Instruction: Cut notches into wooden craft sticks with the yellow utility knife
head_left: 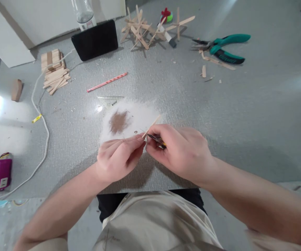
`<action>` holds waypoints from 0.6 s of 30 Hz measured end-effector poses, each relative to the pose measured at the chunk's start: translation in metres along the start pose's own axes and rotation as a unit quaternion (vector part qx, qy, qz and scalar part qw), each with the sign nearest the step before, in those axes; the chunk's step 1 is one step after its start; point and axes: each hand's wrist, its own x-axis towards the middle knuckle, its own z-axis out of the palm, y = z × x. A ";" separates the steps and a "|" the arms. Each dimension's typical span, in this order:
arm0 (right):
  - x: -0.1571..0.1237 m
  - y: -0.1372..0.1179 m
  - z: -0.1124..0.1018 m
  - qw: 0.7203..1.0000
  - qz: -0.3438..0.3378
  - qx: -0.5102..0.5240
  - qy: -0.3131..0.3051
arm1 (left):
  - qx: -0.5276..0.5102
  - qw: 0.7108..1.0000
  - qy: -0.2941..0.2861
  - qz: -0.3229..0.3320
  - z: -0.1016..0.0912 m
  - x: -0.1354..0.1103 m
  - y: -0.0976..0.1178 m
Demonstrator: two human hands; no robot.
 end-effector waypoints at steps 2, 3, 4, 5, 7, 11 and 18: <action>0.000 -0.001 0.000 1.000 0.005 -0.001 0.012 | -0.002 1.000 -0.002 0.002 -0.001 0.000 0.000; 0.000 -0.001 0.001 1.000 0.006 -0.001 0.018 | -0.003 1.000 -0.003 0.004 -0.001 0.001 0.000; 0.000 -0.001 0.001 1.000 0.007 0.001 0.022 | -0.005 1.000 -0.006 0.005 -0.001 0.001 0.000; -0.001 -0.001 0.001 1.000 0.008 0.005 0.024 | -0.007 1.000 -0.009 0.007 -0.001 0.001 0.000; 0.000 -0.002 0.001 1.000 0.012 0.011 0.023 | -0.010 1.000 -0.013 0.007 -0.001 0.000 0.000; 0.001 -0.001 0.000 0.999 0.041 0.002 0.030 | -0.019 1.000 -0.012 -0.007 -0.001 0.000 -0.001; 0.004 0.006 -0.012 0.996 0.076 0.025 0.024 | -0.065 0.985 0.001 -0.162 0.001 0.001 -0.001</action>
